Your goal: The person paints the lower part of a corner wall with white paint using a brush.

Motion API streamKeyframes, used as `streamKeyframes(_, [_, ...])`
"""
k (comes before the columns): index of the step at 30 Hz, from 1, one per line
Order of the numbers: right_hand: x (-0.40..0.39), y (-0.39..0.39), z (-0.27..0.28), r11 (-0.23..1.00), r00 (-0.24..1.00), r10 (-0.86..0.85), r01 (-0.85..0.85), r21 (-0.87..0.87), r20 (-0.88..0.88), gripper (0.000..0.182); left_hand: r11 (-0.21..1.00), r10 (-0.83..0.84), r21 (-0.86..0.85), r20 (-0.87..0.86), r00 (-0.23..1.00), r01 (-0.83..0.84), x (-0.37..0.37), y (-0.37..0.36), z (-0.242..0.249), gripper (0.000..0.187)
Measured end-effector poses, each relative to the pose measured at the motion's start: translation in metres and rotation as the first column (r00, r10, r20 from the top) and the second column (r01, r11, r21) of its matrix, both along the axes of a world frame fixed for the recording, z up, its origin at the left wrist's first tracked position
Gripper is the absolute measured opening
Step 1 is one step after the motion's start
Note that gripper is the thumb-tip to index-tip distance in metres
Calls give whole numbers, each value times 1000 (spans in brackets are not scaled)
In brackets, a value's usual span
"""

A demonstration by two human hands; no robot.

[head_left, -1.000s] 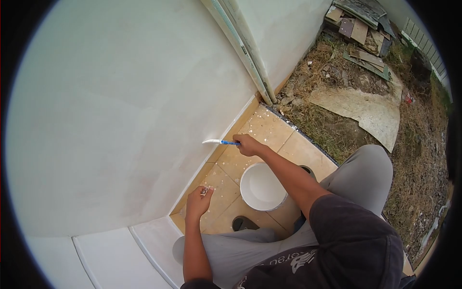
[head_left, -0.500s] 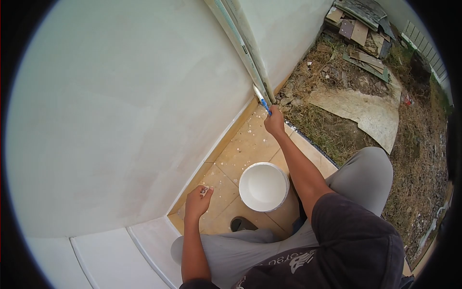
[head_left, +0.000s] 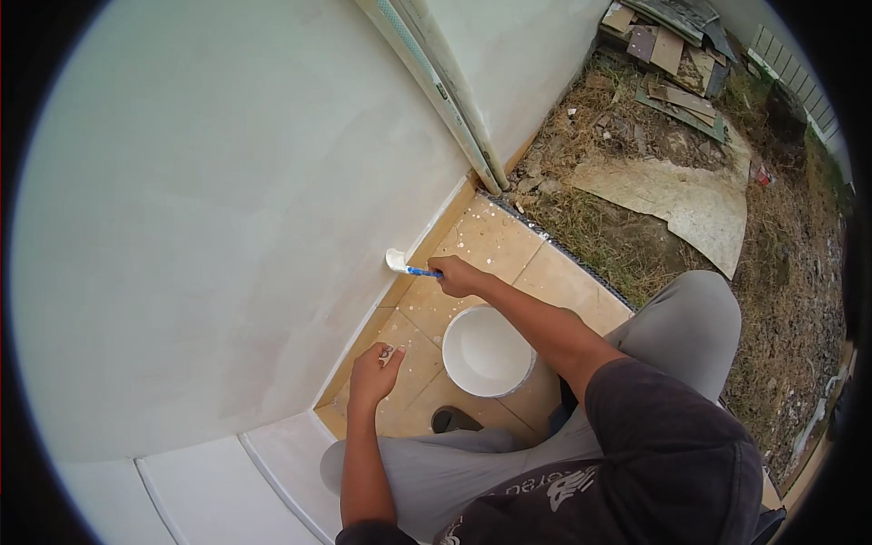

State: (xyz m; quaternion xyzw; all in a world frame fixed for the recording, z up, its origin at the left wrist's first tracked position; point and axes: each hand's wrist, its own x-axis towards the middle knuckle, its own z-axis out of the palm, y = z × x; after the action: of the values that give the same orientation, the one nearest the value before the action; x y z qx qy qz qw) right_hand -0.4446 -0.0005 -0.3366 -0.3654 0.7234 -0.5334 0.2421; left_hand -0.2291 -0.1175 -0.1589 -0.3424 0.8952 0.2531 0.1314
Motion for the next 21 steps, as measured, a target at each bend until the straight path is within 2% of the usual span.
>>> streamKeyframes(4, [9, -7, 12, 974, 974, 228, -228, -14, 8, 14, 1000, -11, -19, 24, 1000, 11, -4, 2, 0, 44])
streamKeyframes(7, [14, -6, 17, 970, 970, 243, -243, -8, -9, 14, 1000, -8, -16, 34, 999, 8, 0, -2, -4, 45])
streamKeyframes(9, [-1, 4, 14, 999, 999, 37, -37, -20, 7, 13, 1000, -15, -12, -1, 1000, 15, 4, -6, -10, 50])
streamKeyframes(12, [-45, 30, 7, 973, 972, -232, 232, 3, 33, 13, 1000, 3, -14, -5, 1000, -3, 7, -6, -9, 50])
streamKeyframes(14, [-70, 52, 9, 921, 922, -388, 387, 31, 10, 12, 1000, 3, -4, 9, 1000, -3, 8, -7, -8, 50])
streamKeyframes(16, [-83, 62, 8, 813, 812, -581, 582, 13, -55, 11, 1000, 2, -4, 16, 1000, -2, 6, -6, -7, 50])
streamKeyframes(21, [-83, 67, 15, 661, 663, -745, 749, 53, -68, 15, 1000, -6, -5, 9, 1000, 6, -2, 0, -3, 51])
